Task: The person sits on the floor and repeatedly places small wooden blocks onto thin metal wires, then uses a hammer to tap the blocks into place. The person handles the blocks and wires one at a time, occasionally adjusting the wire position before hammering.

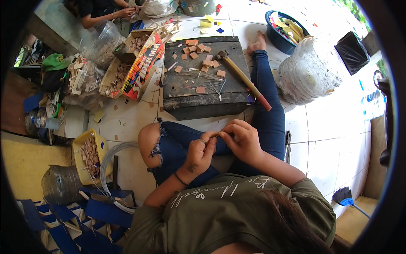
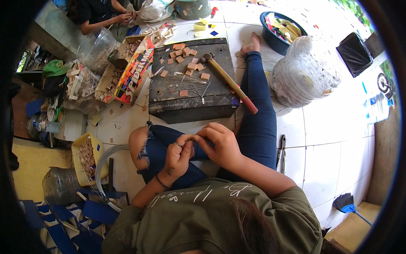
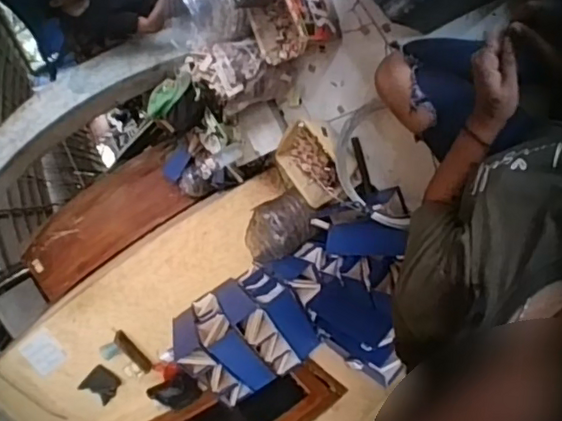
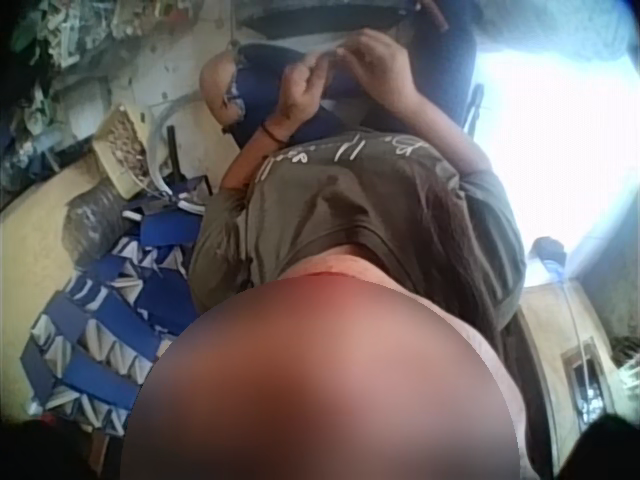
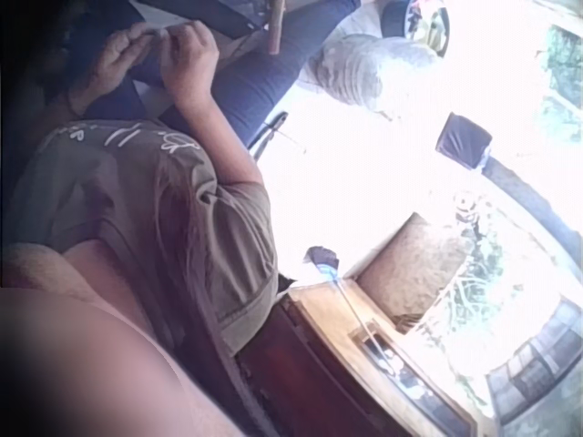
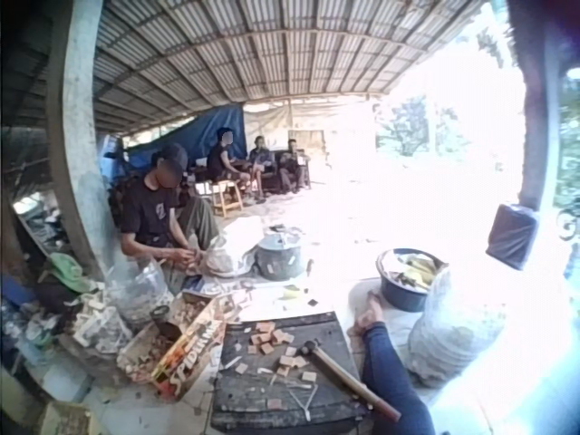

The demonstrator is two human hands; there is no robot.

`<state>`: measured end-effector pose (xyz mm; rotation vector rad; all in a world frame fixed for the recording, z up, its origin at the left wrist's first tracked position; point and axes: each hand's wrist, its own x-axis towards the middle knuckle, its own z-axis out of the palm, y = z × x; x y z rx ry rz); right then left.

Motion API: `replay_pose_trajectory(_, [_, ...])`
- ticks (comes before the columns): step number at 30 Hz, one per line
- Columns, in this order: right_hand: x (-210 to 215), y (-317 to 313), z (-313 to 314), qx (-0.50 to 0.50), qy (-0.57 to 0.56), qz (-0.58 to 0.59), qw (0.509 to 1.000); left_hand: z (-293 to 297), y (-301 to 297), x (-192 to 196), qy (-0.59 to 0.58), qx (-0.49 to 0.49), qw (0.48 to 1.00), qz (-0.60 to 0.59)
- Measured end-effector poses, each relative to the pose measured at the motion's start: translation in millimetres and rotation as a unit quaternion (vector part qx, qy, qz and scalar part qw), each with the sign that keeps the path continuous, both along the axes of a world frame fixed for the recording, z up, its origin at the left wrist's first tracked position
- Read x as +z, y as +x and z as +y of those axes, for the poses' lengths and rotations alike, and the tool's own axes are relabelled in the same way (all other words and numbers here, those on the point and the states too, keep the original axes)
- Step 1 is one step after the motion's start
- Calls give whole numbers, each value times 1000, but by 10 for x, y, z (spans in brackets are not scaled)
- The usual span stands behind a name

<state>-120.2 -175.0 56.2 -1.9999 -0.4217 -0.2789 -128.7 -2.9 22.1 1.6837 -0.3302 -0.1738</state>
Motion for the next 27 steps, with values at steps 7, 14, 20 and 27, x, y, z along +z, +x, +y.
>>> replay_pose_trajectory(7, [51, 7, -27, 58, 58, 49, 995, -19, -47, -21, -108, -13, 994, 23])
replay_pose_trajectory(14, [58, -12, -33, 57, 83, 76, 992, 5, -47, -5, -138, -40, 989, 37])
replay_pose_trajectory(20, [117, 10, -60, 32, -53, -104, 993, 31, -10, 79, -48, -47, 998, 3])
replay_pose_trajectory(27, [215, -42, -82, 102, 56, 33, 993, 102, -48, 129, -123, -84, 989, 12])
